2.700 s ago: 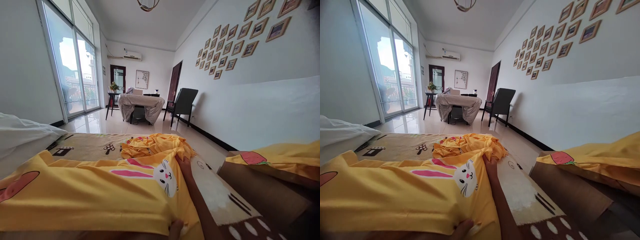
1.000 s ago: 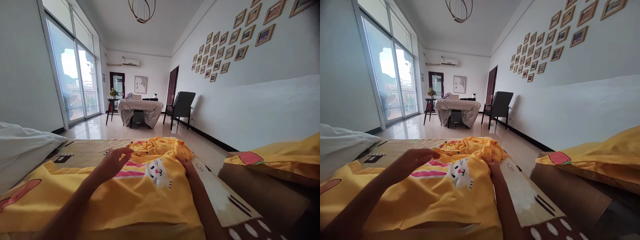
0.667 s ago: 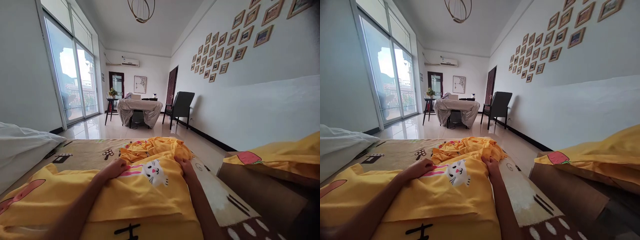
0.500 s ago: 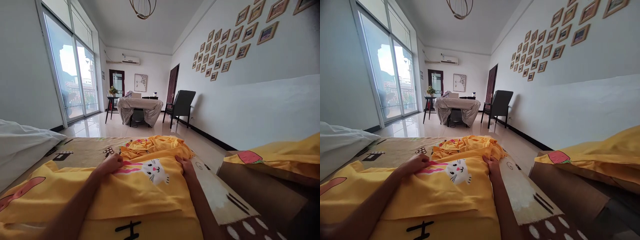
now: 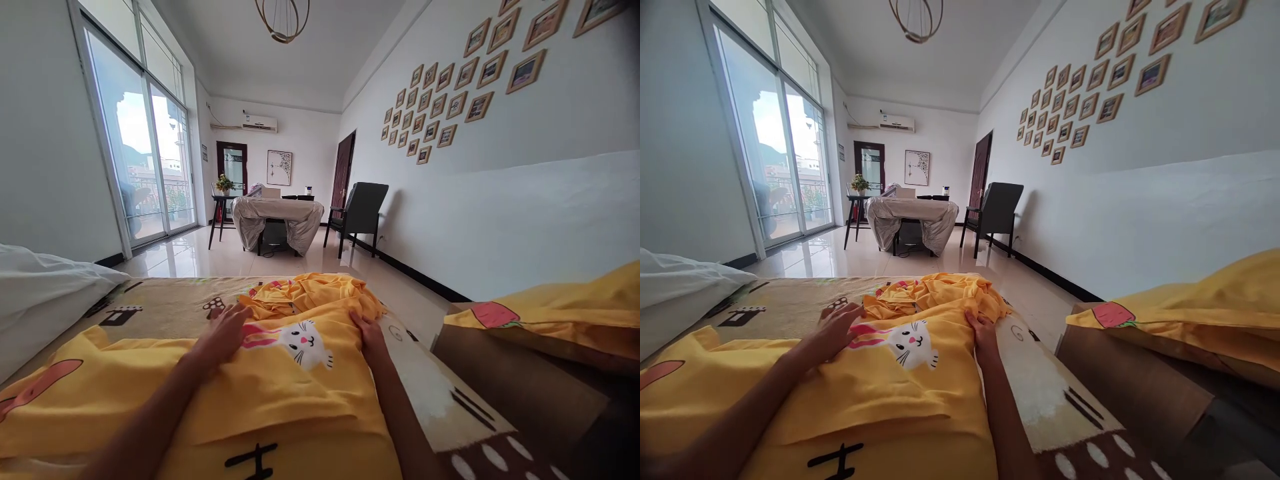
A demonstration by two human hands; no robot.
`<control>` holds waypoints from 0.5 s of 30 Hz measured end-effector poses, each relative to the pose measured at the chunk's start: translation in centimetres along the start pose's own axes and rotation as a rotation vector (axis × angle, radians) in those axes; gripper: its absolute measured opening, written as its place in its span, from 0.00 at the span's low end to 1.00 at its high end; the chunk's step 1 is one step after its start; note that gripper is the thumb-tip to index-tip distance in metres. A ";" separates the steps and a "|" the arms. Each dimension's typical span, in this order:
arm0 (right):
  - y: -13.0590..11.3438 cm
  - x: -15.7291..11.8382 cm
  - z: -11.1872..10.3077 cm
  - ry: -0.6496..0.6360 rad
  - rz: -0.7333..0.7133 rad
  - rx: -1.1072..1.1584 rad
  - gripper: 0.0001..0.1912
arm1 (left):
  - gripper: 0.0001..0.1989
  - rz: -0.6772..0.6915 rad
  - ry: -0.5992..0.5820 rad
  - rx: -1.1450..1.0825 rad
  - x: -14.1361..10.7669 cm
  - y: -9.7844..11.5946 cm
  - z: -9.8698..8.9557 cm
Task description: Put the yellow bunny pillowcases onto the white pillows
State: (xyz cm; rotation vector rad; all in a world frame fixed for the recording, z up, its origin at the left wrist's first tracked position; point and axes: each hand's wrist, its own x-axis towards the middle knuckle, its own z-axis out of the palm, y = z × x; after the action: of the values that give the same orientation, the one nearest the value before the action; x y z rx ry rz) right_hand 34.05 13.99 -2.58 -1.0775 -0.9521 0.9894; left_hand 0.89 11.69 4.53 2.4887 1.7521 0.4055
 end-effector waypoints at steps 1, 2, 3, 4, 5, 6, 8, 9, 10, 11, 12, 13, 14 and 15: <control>-0.1 0.0 -0.2 -0.005 0.008 0.000 0.20 | 0.16 0.076 0.017 -0.024 -0.8 1.3 -0.8; -0.3 0.0 -0.4 -0.008 0.021 0.003 0.20 | 0.17 0.221 0.028 -0.091 -1.8 2.9 -1.6; -0.4 -0.1 -0.5 -0.013 0.038 0.005 0.20 | 0.18 0.364 -0.001 -0.170 -3.0 4.6 -2.4; -0.5 -0.1 -0.6 -0.021 0.051 0.001 0.20 | 0.21 0.478 -0.054 -0.192 -4.1 6.3 -3.0; -0.5 -0.2 -0.6 -0.030 0.066 -0.004 0.20 | 0.25 0.577 -0.110 -0.178 -5.2 7.9 -3.5; -0.5 -0.2 -0.7 -0.042 0.084 -0.009 0.21 | 0.29 0.662 -0.156 -0.143 -6.2 9.4 -3.6; -0.3 -0.2 -0.6 -0.071 0.129 -0.024 0.23 | 0.25 0.719 -0.212 -0.043 -7.5 11.5 -3.2; -0.2 -0.3 -0.6 -0.084 0.153 -0.035 0.24 | 0.22 0.720 -0.207 0.009 -7.7 12.2 -2.6; 0.0 -0.3 -0.5 -0.095 0.176 -0.049 0.25 | 0.19 0.709 -0.177 0.056 -7.7 12.5 -1.8; 0.2 -0.3 -0.5 -0.101 0.194 -0.065 0.25 | 0.17 0.699 -0.131 0.097 -7.5 12.7 -0.9; 0.4 -0.2 -0.4 -0.101 0.206 -0.083 0.25 | 0.14 0.695 -0.076 0.126 -7.2 12.7 0.0; 0.5 -0.1 -0.3 -0.093 0.210 -0.102 0.24 | 0.11 0.694 -0.025 0.145 -6.9 12.6 0.8; 0.7 0.0 -0.2 -0.079 0.206 -0.121 0.23 | 0.07 0.698 0.011 0.157 -6.6 12.5 1.6; 0.8 0.2 -0.1 -0.057 0.196 -0.140 0.21 | 0.04 0.708 0.036 0.163 -6.4 12.4 2.3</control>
State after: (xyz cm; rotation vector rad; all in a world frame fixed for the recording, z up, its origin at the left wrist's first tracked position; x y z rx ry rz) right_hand 34.04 14.26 -3.37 -1.2845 -0.9873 1.1314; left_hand 10.79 1.68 3.82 3.1791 0.8778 0.3476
